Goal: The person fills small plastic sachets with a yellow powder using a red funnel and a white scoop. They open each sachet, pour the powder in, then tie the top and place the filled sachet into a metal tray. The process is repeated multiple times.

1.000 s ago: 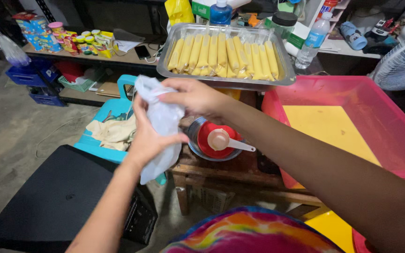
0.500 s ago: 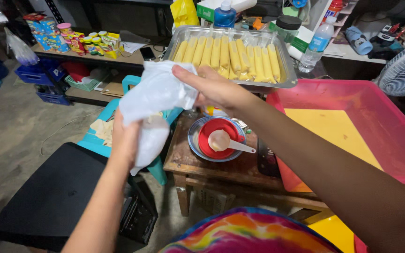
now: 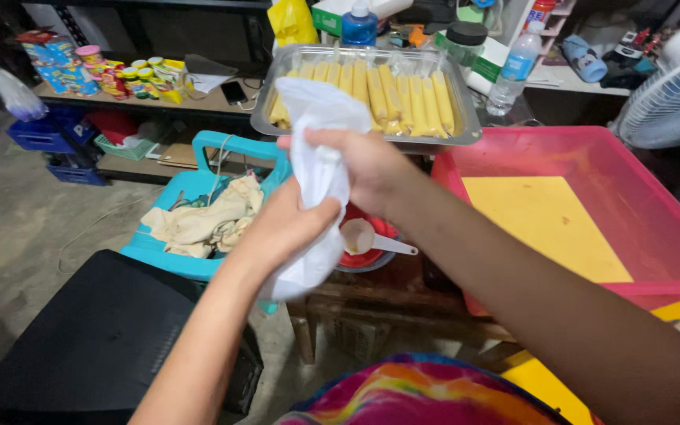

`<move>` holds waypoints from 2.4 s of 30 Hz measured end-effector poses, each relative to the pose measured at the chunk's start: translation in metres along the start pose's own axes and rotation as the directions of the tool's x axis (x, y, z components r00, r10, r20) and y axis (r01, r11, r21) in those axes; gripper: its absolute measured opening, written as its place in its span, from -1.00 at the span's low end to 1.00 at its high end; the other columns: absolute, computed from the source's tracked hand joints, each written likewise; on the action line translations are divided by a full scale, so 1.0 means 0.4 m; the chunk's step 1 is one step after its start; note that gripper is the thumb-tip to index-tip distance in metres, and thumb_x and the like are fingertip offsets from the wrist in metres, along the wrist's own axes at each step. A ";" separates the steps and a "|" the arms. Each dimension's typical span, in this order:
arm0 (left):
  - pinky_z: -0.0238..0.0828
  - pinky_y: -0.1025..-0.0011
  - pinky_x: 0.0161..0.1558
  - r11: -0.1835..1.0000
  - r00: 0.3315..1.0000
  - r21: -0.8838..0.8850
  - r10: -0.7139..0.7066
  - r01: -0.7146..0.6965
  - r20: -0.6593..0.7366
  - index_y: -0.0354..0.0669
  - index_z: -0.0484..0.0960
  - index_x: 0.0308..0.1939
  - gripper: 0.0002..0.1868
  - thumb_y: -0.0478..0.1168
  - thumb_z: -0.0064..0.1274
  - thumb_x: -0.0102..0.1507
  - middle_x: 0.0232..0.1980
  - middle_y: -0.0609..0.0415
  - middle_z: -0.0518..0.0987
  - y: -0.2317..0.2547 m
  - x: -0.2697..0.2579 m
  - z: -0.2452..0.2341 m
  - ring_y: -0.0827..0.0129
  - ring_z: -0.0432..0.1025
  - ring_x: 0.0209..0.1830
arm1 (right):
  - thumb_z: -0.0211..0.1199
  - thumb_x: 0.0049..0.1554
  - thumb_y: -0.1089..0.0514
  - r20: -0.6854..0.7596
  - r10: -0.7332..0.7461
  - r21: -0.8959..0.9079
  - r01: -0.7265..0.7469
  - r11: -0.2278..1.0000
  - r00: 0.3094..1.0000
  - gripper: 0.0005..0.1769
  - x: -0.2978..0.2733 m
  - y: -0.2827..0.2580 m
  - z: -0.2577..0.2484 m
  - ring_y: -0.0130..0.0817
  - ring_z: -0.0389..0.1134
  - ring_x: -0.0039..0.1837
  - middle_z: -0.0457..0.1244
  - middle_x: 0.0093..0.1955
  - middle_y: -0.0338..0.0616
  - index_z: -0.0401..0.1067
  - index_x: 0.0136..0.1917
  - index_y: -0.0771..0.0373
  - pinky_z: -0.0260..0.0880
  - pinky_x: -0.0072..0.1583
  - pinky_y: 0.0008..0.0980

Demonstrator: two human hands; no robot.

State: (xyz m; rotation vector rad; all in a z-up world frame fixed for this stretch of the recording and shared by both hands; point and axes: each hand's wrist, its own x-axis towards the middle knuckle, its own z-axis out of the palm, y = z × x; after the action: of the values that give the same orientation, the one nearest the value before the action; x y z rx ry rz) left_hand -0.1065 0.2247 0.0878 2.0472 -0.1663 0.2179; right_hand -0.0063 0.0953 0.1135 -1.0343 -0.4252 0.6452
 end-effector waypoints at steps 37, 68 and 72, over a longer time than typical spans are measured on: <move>0.40 0.27 0.21 0.466 0.949 -0.831 -0.072 0.304 0.307 -0.18 0.48 0.30 -0.51 -0.02 -0.08 0.35 0.19 0.07 0.58 0.053 -0.043 0.121 0.32 0.47 0.17 | 0.21 0.16 -0.03 -0.073 -0.035 -0.640 -0.020 0.768 0.997 -0.48 -0.328 -0.154 -0.063 -0.51 0.38 0.18 0.37 0.18 -0.31 0.38 0.35 0.14 0.42 0.13 -0.40; 0.56 0.19 -0.09 0.119 0.890 -0.890 -0.192 0.440 0.414 -0.16 0.48 -0.21 -0.76 -0.07 0.06 0.31 -0.12 -0.06 0.61 0.031 0.033 0.235 0.19 0.56 -0.18 | 0.22 0.19 0.13 -0.233 -0.341 -0.772 0.040 0.634 0.911 -0.86 -0.344 -0.023 -0.138 -0.68 0.23 -0.10 0.26 -0.15 -0.39 0.39 -0.04 0.22 0.26 -0.04 -0.55; 0.54 0.34 -0.04 0.250 0.906 -0.891 -0.298 0.379 0.302 -0.07 0.60 0.01 -0.73 -0.27 0.08 0.21 -0.12 0.11 0.68 0.044 0.025 0.236 0.35 0.58 -0.09 | 0.24 0.18 0.17 -0.160 -0.433 -0.795 0.144 0.589 0.887 -0.85 -0.344 -0.042 -0.126 -0.67 0.22 -0.13 0.25 -0.17 -0.36 0.35 -0.03 0.25 0.27 -0.08 -0.56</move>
State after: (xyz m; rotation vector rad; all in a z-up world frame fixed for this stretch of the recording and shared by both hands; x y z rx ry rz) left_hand -0.0923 0.1328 0.0618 0.8169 0.1191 -0.2226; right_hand -0.0729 -0.0359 0.1017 -1.8185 -0.5682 -0.0810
